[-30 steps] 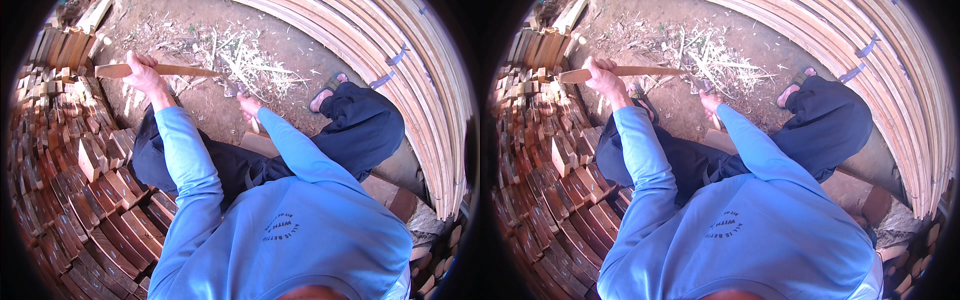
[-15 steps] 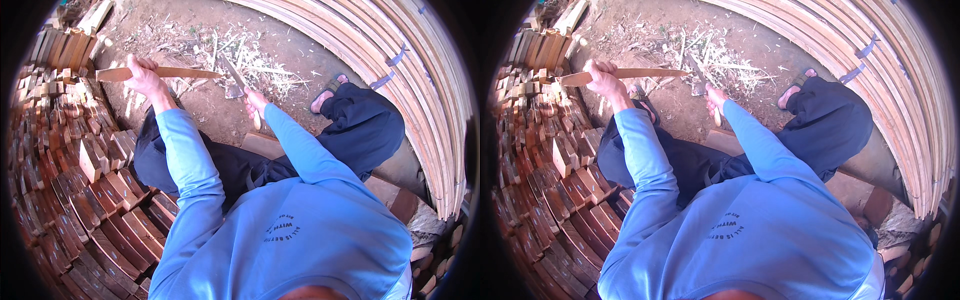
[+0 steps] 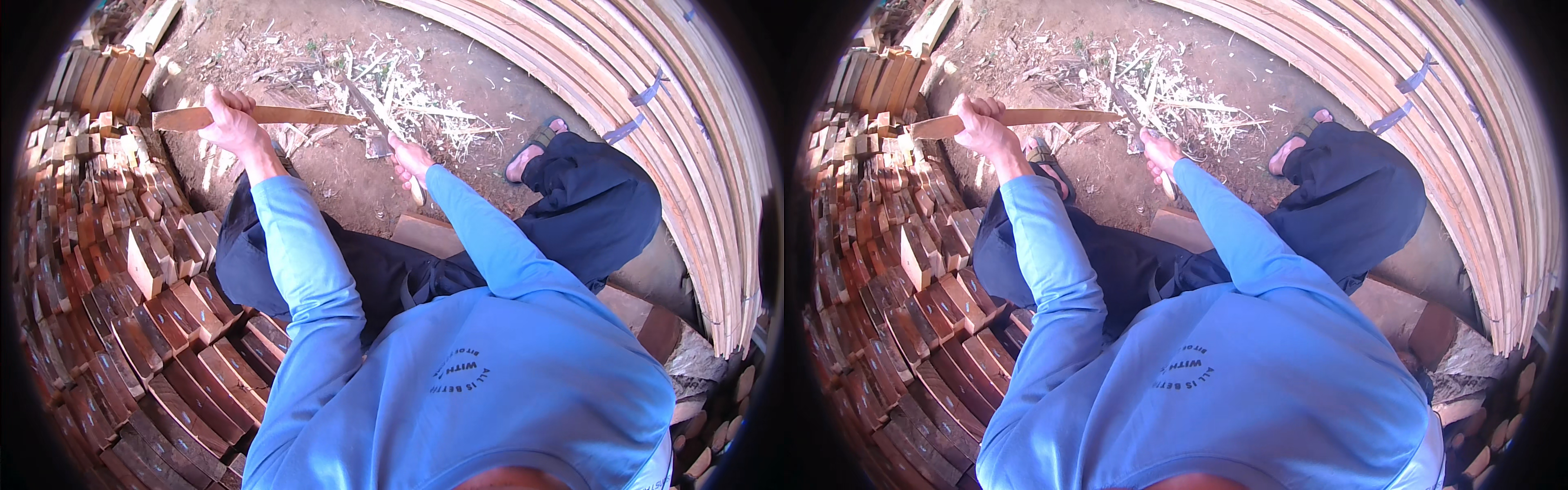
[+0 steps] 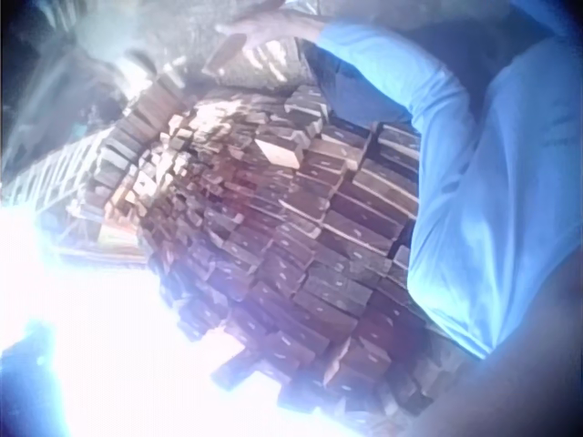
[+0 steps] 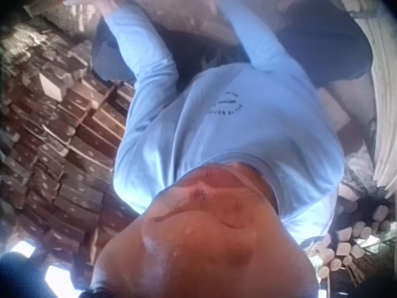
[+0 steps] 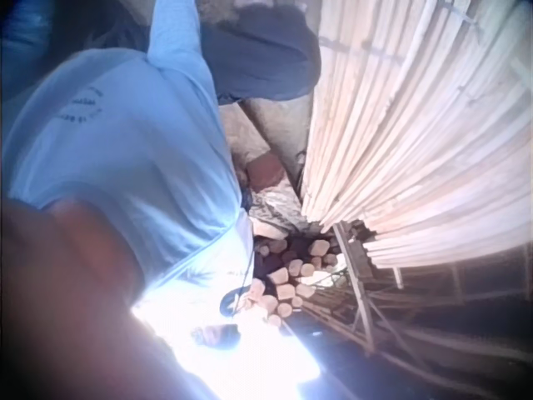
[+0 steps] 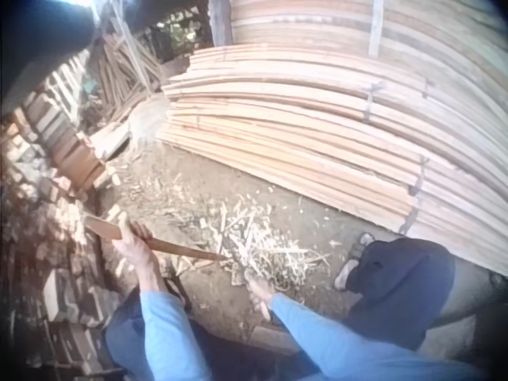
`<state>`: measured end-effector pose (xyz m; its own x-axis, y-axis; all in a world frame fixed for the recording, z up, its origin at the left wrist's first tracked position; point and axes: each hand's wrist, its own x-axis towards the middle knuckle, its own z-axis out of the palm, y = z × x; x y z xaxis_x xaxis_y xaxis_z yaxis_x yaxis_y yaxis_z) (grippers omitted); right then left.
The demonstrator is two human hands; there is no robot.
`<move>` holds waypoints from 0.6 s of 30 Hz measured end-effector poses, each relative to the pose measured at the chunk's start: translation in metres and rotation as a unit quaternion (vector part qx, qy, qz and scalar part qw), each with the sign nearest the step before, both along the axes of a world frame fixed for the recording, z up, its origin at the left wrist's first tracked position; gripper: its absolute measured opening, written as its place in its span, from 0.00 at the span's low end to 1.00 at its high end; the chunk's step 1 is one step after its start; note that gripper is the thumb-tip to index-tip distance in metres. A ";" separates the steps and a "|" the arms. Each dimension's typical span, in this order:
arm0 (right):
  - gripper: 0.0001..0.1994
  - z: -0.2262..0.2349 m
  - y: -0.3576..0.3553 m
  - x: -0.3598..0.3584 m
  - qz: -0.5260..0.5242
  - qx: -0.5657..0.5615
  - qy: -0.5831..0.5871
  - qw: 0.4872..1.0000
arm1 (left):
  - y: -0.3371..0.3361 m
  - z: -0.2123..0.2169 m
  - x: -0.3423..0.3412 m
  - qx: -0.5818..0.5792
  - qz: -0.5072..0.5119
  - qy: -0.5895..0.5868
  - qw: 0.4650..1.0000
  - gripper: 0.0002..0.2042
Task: The person shaves a long piece of wood using a large blade, removing thin strips while holding the wood steady by hand.
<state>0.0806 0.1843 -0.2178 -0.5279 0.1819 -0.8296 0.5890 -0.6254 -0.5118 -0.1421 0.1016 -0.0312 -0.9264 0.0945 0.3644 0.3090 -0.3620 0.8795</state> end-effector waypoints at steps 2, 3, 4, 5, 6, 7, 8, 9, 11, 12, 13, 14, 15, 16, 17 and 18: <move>0.30 0.003 -0.007 0.006 -0.017 0.014 0.009 1.000 | 0.000 -0.001 0.001 -0.004 -0.005 0.000 1.000 0.18; 0.29 0.003 -0.012 0.008 -0.026 0.020 0.014 0.999 | 0.001 -0.001 0.001 0.000 -0.007 0.003 1.000 0.18; 0.29 -0.007 -0.025 0.006 0.007 0.097 -0.050 0.994 | 0.003 -0.001 0.002 0.004 -0.009 0.005 1.000 0.18; 0.28 -0.005 -0.027 0.006 0.002 0.055 -0.045 0.997 | 0.004 0.000 0.000 0.009 -0.011 0.009 1.000 0.18; 0.28 -0.004 -0.027 0.006 -0.003 0.014 -0.041 0.999 | 0.001 0.000 0.000 0.006 0.025 -0.015 1.000 0.18; 0.27 -0.003 -0.027 0.005 -0.008 -0.028 -0.037 0.999 | 0.000 0.002 -0.003 0.006 0.016 -0.012 1.000 0.18; 0.26 -0.004 -0.017 0.001 -0.041 -0.068 -0.019 0.997 | 0.002 0.002 -0.004 0.008 0.006 -0.011 1.000 0.18; 0.26 0.001 -0.017 0.002 -0.048 -0.071 -0.011 0.996 | -0.003 0.001 0.000 0.003 -0.001 -0.013 1.000 0.18; 0.26 0.010 -0.010 0.002 -0.060 -0.072 0.007 0.996 | -0.002 0.000 0.002 -0.003 -0.001 0.010 1.000 0.18; 0.27 0.006 -0.012 0.002 -0.073 -0.068 0.014 0.995 | -0.001 0.001 0.003 -0.003 0.001 0.004 1.000 0.18; 0.27 0.006 -0.014 0.000 -0.080 -0.049 0.004 0.996 | 0.000 0.001 0.003 -0.003 0.002 -0.003 1.000 0.18; 0.27 0.006 -0.020 -0.003 -0.088 -0.031 -0.005 0.996 | -0.001 0.000 0.002 0.000 -0.002 -0.001 1.000 0.18; 0.28 0.008 -0.025 -0.004 -0.095 -0.013 -0.014 0.995 | 0.000 -0.001 0.001 0.003 -0.007 0.001 1.000 0.17; 0.28 0.004 -0.032 0.000 -0.055 -0.004 -0.018 0.998 | 0.000 -0.001 0.000 0.006 -0.012 0.003 1.000 0.17; 0.27 0.001 -0.026 0.000 -0.050 -0.028 -0.014 0.998 | 0.001 -0.001 -0.001 0.006 -0.004 -0.007 1.000 0.17; 0.27 -0.003 -0.015 0.001 -0.044 -0.053 -0.011 0.998 | -0.001 0.000 -0.001 0.004 0.004 -0.018 1.000 0.17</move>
<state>0.0819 0.1693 -0.2204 -0.4951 0.1374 -0.8579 0.5399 -0.7250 -0.4277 -0.1429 0.1005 -0.0313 -0.9399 0.0845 0.3309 0.2792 -0.3677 0.8870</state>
